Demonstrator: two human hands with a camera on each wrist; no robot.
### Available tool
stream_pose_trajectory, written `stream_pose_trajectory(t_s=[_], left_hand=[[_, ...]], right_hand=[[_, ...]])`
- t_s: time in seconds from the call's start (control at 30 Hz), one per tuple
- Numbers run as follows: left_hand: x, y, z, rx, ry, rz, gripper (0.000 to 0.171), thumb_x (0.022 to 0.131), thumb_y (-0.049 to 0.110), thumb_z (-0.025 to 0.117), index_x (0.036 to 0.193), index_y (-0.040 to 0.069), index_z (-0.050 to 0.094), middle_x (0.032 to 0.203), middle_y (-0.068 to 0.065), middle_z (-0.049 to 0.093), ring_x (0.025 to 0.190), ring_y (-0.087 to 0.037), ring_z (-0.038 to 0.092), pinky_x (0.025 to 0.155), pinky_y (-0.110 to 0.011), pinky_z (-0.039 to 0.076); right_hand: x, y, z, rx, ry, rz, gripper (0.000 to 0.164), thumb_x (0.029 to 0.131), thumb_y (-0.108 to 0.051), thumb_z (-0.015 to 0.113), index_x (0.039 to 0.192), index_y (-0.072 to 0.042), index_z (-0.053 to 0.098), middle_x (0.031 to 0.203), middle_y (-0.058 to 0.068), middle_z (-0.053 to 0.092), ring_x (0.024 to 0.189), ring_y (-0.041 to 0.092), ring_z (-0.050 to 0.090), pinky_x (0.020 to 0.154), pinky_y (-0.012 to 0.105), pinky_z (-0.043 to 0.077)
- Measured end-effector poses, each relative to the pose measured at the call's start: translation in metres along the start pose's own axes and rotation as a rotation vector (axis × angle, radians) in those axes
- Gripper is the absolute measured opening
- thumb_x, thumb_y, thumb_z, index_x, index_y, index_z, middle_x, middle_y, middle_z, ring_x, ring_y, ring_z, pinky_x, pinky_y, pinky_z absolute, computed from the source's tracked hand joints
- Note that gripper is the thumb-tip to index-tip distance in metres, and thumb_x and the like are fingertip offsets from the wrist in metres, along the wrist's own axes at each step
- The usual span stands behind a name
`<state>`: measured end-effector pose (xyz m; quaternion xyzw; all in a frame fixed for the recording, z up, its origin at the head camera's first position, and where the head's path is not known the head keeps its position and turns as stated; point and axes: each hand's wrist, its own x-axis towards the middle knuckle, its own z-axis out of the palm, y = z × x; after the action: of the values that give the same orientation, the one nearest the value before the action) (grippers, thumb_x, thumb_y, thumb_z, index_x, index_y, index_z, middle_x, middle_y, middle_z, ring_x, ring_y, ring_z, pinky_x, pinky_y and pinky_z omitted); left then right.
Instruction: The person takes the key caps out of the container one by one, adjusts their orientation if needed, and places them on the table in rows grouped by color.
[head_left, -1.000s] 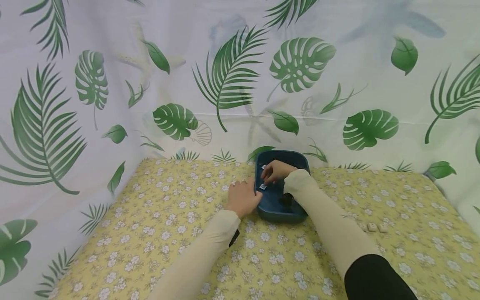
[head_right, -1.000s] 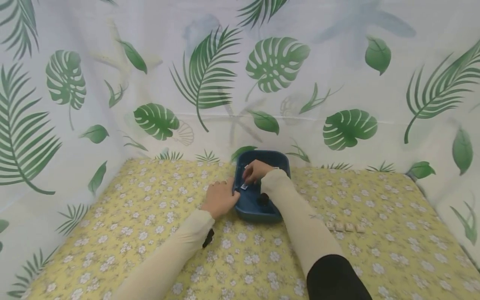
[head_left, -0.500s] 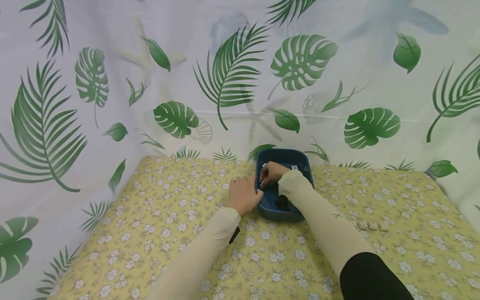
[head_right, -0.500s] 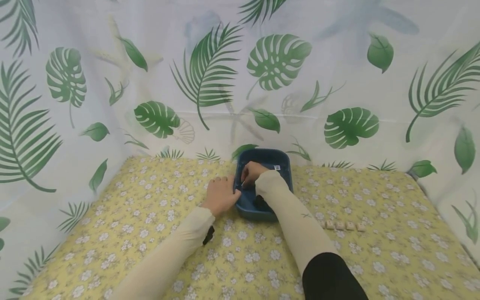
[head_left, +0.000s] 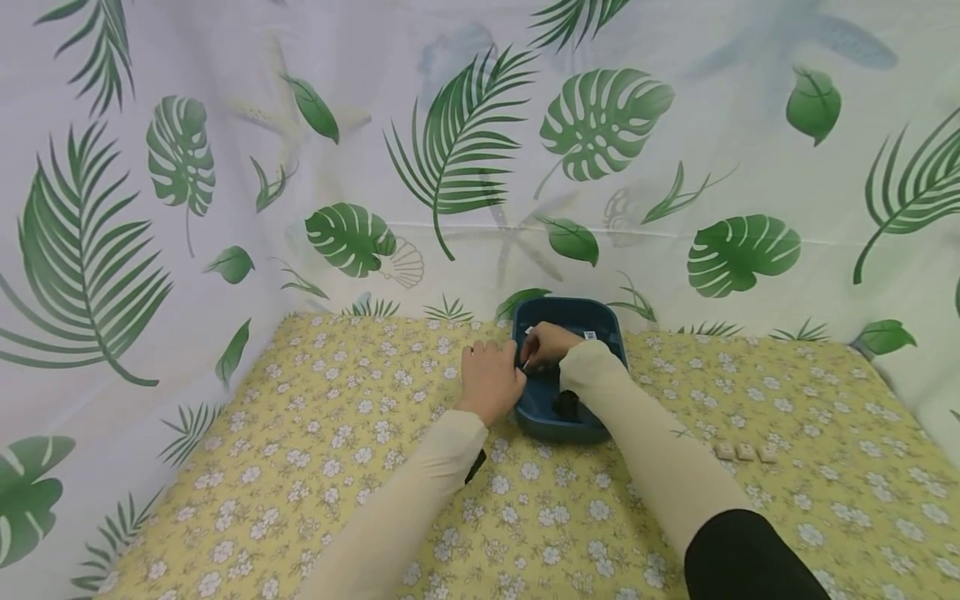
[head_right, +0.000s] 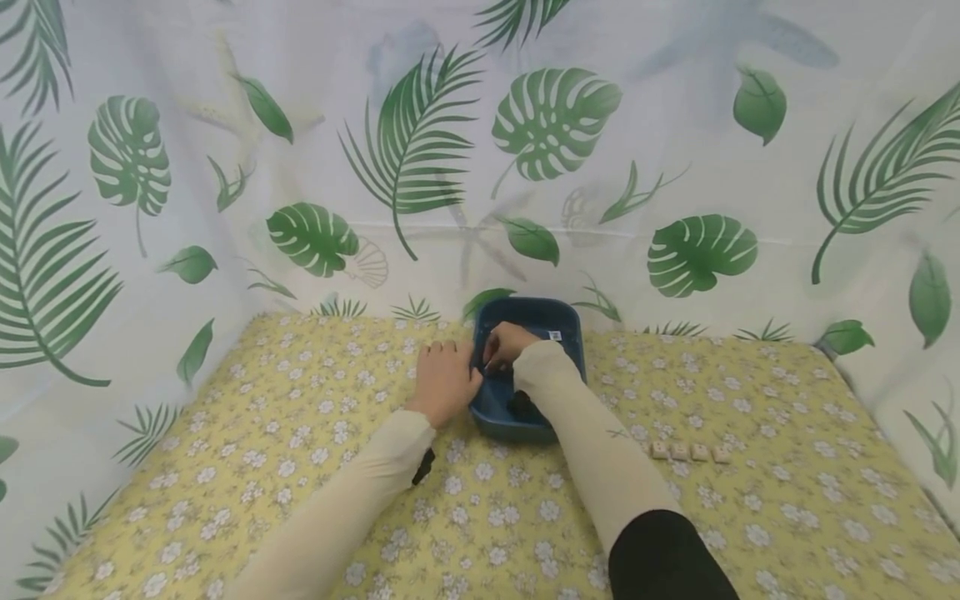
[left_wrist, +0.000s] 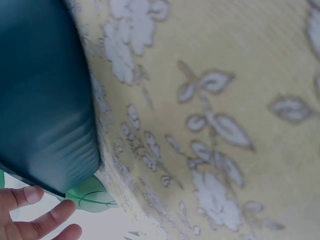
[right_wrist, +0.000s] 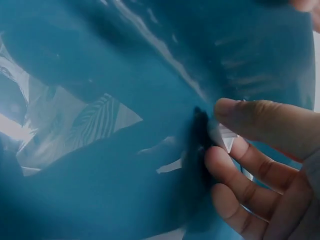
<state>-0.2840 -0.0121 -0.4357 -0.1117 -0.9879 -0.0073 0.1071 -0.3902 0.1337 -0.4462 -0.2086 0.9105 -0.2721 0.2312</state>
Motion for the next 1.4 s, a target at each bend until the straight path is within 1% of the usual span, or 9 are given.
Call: stream_pose_trajectory(t_s=[0.17,0.3,0.4,0.5,0.67,0.9,1.1,1.27,1.4], left_hand=[[-0.002,0.003,-0.002,-0.029,-0.015,-0.022,0.031,0.093,0.034,0.047,0.116,0.017,0.059,0.106,-0.008,0.063,0.102,-0.027,0.056,0.092,-0.043,0.041],[0.000,0.004,0.001,-0.055,-0.055,-0.046,0.034,0.094,0.034,0.047,0.121,0.017,0.060,0.110,-0.009,0.063,0.106,-0.028,0.056,0.096,-0.045,0.039],[0.002,0.003,0.004,-0.054,-0.056,-0.049,0.035,0.094,0.034,0.046,0.122,0.018,0.059,0.111,-0.009,0.062,0.106,-0.028,0.056,0.096,-0.045,0.039],[0.002,0.003,0.005,-0.056,-0.045,-0.046,0.036,0.094,0.034,0.046,0.124,0.019,0.058,0.112,-0.010,0.062,0.106,-0.028,0.056,0.095,-0.045,0.040],[0.002,0.003,0.006,-0.067,-0.027,-0.040,0.036,0.094,0.033,0.046,0.125,0.019,0.057,0.112,-0.010,0.062,0.105,-0.029,0.057,0.094,-0.044,0.042],[0.000,0.002,0.006,-0.087,-0.019,-0.043,0.035,0.093,0.032,0.046,0.124,0.019,0.058,0.110,-0.011,0.062,0.103,-0.029,0.057,0.094,-0.045,0.042],[0.002,0.003,0.007,-0.089,0.007,-0.038,0.032,0.092,0.030,0.046,0.120,0.018,0.057,0.106,-0.011,0.062,0.100,-0.029,0.056,0.091,-0.044,0.042],[0.002,0.003,0.008,-0.105,-0.005,-0.038,0.032,0.092,0.029,0.045,0.121,0.018,0.056,0.106,-0.011,0.062,0.100,-0.029,0.055,0.092,-0.045,0.042],[0.000,0.004,0.008,-0.117,-0.015,-0.043,0.033,0.092,0.028,0.046,0.121,0.017,0.056,0.108,-0.012,0.061,0.103,-0.030,0.054,0.094,-0.046,0.040]], right_hand=[[-0.012,0.000,-0.009,0.009,0.030,0.015,0.013,0.081,-0.004,0.068,0.092,0.002,0.071,0.087,0.013,0.070,0.070,0.013,0.063,0.064,0.026,0.052],[-0.021,0.001,-0.017,-0.006,0.070,0.006,0.015,0.082,-0.004,0.066,0.094,0.002,0.071,0.087,0.012,0.070,0.072,0.013,0.063,0.067,0.027,0.053],[-0.029,-0.001,-0.025,0.005,0.108,-0.015,0.016,0.083,-0.006,0.064,0.096,0.001,0.070,0.087,0.012,0.069,0.071,0.014,0.063,0.066,0.029,0.052],[-0.040,-0.007,-0.033,0.043,0.141,-0.029,0.017,0.085,-0.008,0.063,0.098,0.002,0.068,0.089,0.014,0.068,0.073,0.024,0.064,0.069,0.035,0.053],[-0.062,-0.020,-0.040,0.073,0.178,-0.052,0.018,0.088,-0.009,0.061,0.102,0.003,0.064,0.097,0.018,0.067,0.090,0.037,0.063,0.079,0.045,0.052],[-0.090,-0.030,-0.043,0.116,0.284,-0.100,0.016,0.087,-0.007,0.062,0.101,0.000,0.063,0.104,0.021,0.064,0.094,0.031,0.063,0.083,0.042,0.052],[-0.115,-0.027,-0.043,0.181,0.380,-0.103,0.017,0.088,-0.010,0.062,0.103,-0.001,0.062,0.103,0.018,0.062,0.093,0.028,0.063,0.084,0.041,0.051],[-0.136,-0.023,-0.040,0.266,0.433,-0.101,0.020,0.089,-0.011,0.062,0.106,-0.001,0.059,0.105,0.016,0.059,0.093,0.029,0.063,0.082,0.039,0.051],[-0.152,-0.021,-0.036,0.306,0.460,-0.103,0.021,0.089,-0.014,0.062,0.107,-0.003,0.059,0.109,0.015,0.059,0.091,0.019,0.065,0.080,0.033,0.051]])
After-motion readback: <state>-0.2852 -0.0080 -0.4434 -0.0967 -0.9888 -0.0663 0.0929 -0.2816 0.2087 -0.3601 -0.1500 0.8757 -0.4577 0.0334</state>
